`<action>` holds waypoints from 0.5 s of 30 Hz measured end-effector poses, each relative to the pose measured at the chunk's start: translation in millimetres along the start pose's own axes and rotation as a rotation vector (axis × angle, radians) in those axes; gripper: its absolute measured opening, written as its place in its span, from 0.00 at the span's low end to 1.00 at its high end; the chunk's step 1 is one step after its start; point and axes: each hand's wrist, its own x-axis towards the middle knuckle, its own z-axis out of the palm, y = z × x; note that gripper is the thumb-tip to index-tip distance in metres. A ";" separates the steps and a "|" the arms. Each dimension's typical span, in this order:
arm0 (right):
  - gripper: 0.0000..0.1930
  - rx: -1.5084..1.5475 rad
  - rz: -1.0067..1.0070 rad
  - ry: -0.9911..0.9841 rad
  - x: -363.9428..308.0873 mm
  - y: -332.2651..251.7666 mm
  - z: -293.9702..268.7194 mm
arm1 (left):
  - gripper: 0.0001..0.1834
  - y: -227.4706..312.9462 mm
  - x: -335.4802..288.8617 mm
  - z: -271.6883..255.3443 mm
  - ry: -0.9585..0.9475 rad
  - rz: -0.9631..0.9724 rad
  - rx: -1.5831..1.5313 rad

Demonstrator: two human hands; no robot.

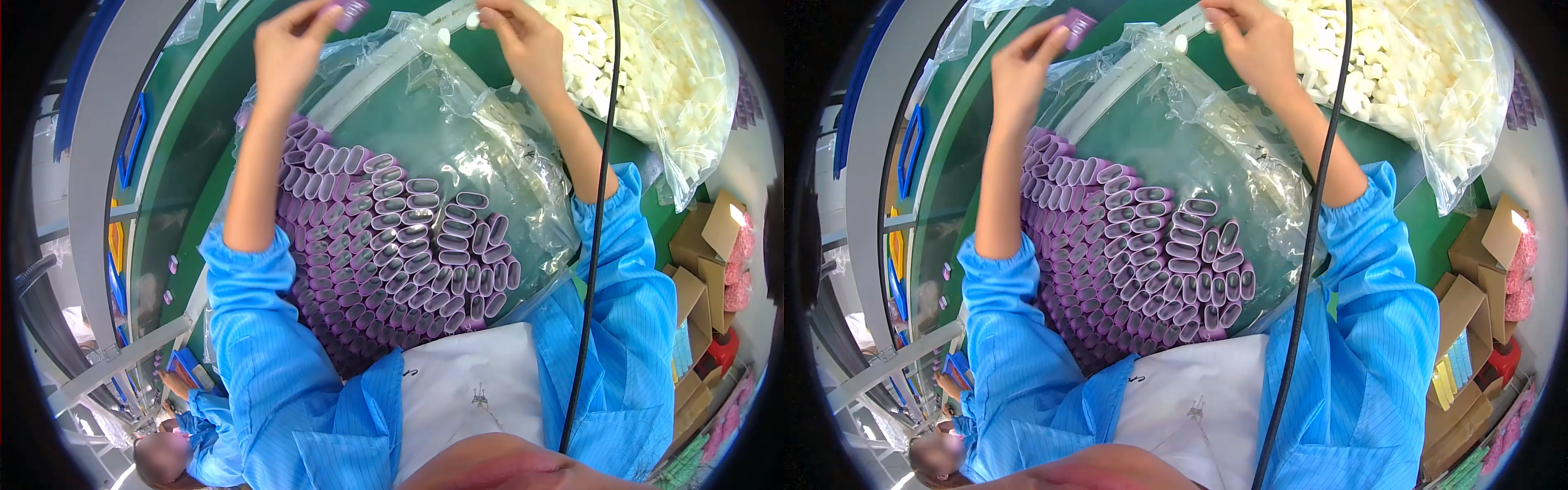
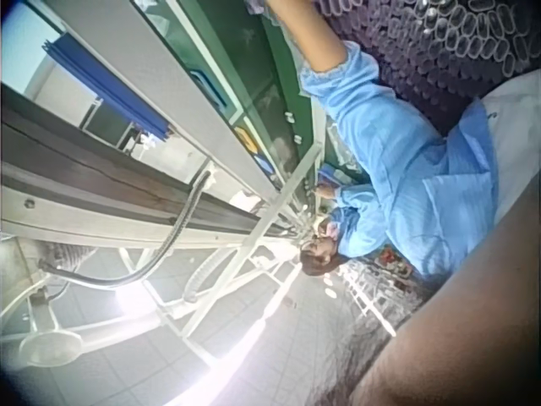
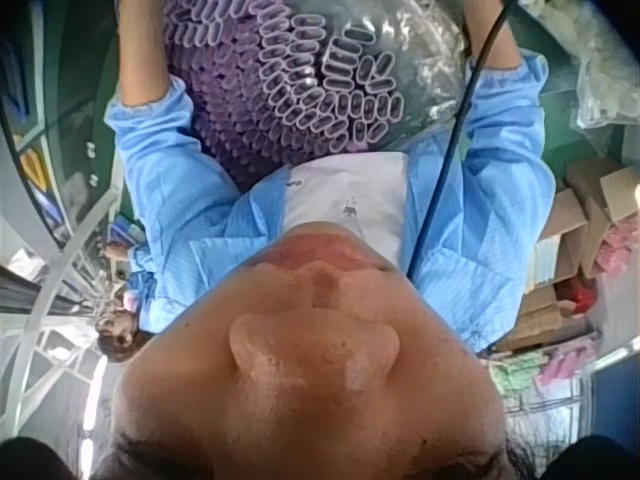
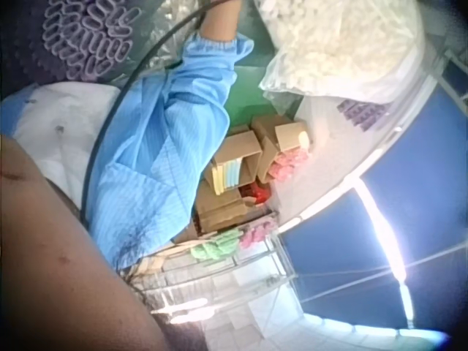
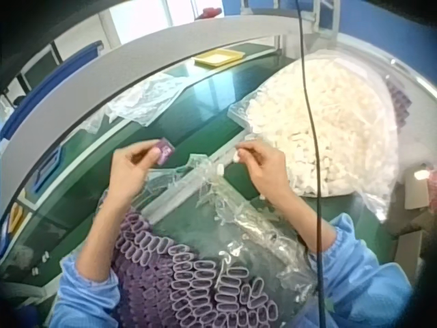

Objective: The person repeatedly picks up small purple plastic containers and white cylindrical inserts from a green workbench. They insert the white pieces into the purple containers by hand and place the assembled units into a clear plastic bag.

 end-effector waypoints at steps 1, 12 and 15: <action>0.07 -0.164 -0.046 -0.024 7.2 10.5 -6.1 | 0.18 -6.8 18.2 -12.2 0.036 0.055 0.296; 0.09 -0.520 -0.140 -0.367 8.4 12.7 28.4 | 0.15 -77.5 30.8 -9.5 0.164 0.261 0.725; 0.08 -0.624 -0.107 -0.379 6.5 4.5 26.1 | 0.12 2.7 -21.8 3.4 -0.136 0.530 0.522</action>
